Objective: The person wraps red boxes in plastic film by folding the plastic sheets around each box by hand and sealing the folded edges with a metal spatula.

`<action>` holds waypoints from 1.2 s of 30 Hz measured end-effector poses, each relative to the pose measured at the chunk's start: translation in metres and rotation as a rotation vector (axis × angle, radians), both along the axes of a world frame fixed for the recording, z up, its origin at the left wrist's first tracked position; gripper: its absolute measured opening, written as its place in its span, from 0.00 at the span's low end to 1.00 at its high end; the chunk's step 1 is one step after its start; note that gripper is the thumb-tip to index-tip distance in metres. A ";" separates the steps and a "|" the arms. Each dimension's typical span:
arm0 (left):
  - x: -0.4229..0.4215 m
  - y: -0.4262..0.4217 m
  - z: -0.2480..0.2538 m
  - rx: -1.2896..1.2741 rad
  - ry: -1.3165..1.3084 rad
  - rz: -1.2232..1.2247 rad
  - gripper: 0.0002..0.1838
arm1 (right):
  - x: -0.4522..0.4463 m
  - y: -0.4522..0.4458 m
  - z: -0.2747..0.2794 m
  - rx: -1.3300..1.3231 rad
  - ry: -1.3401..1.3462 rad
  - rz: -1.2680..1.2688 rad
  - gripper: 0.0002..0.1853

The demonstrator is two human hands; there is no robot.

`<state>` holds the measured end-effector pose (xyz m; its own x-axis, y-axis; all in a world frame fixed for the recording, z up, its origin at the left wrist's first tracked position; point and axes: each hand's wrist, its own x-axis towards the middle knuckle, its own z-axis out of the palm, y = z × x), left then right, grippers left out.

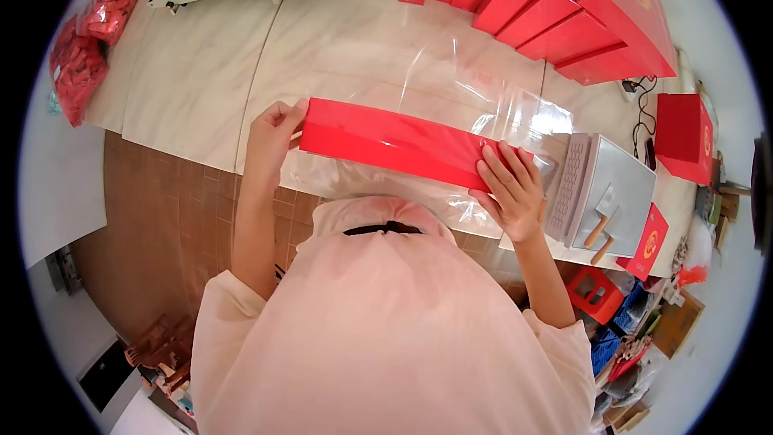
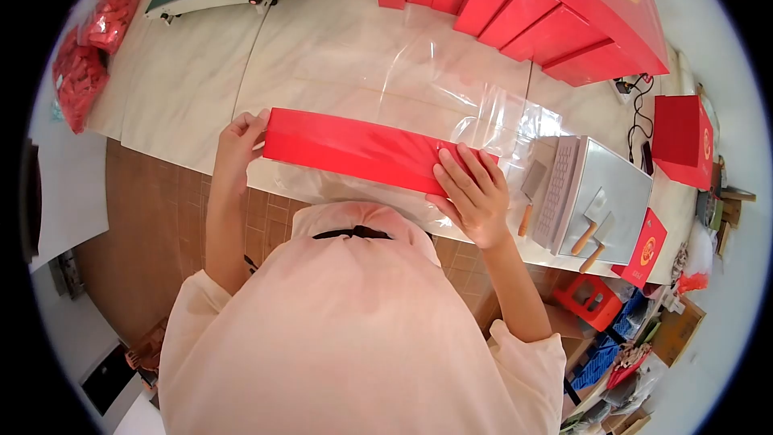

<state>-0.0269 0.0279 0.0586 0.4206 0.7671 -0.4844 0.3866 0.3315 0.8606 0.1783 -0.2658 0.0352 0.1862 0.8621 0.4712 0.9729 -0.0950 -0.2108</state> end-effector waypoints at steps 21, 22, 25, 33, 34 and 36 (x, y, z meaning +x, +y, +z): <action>-0.008 -0.079 -0.008 1.188 -0.174 -0.270 0.22 | -0.010 -0.012 -0.003 0.059 0.025 -0.123 0.24; -0.007 -0.079 0.003 1.238 -0.046 -0.645 0.27 | -0.012 -0.011 -0.003 0.068 0.028 -0.126 0.24; 0.024 -0.098 0.008 1.333 -0.015 -0.909 0.34 | -0.015 -0.010 -0.004 0.076 0.056 -0.145 0.23; 0.037 -0.104 -0.003 1.260 0.006 -1.175 0.36 | -0.062 -0.030 0.009 0.107 0.173 -0.162 0.23; 0.038 -0.104 -0.002 1.265 0.025 -1.163 0.36 | -0.071 -0.031 0.004 0.099 0.166 -0.196 0.23; 0.037 -0.105 -0.002 1.282 0.017 -1.178 0.36 | -0.084 -0.034 -0.006 0.063 0.186 -0.321 0.25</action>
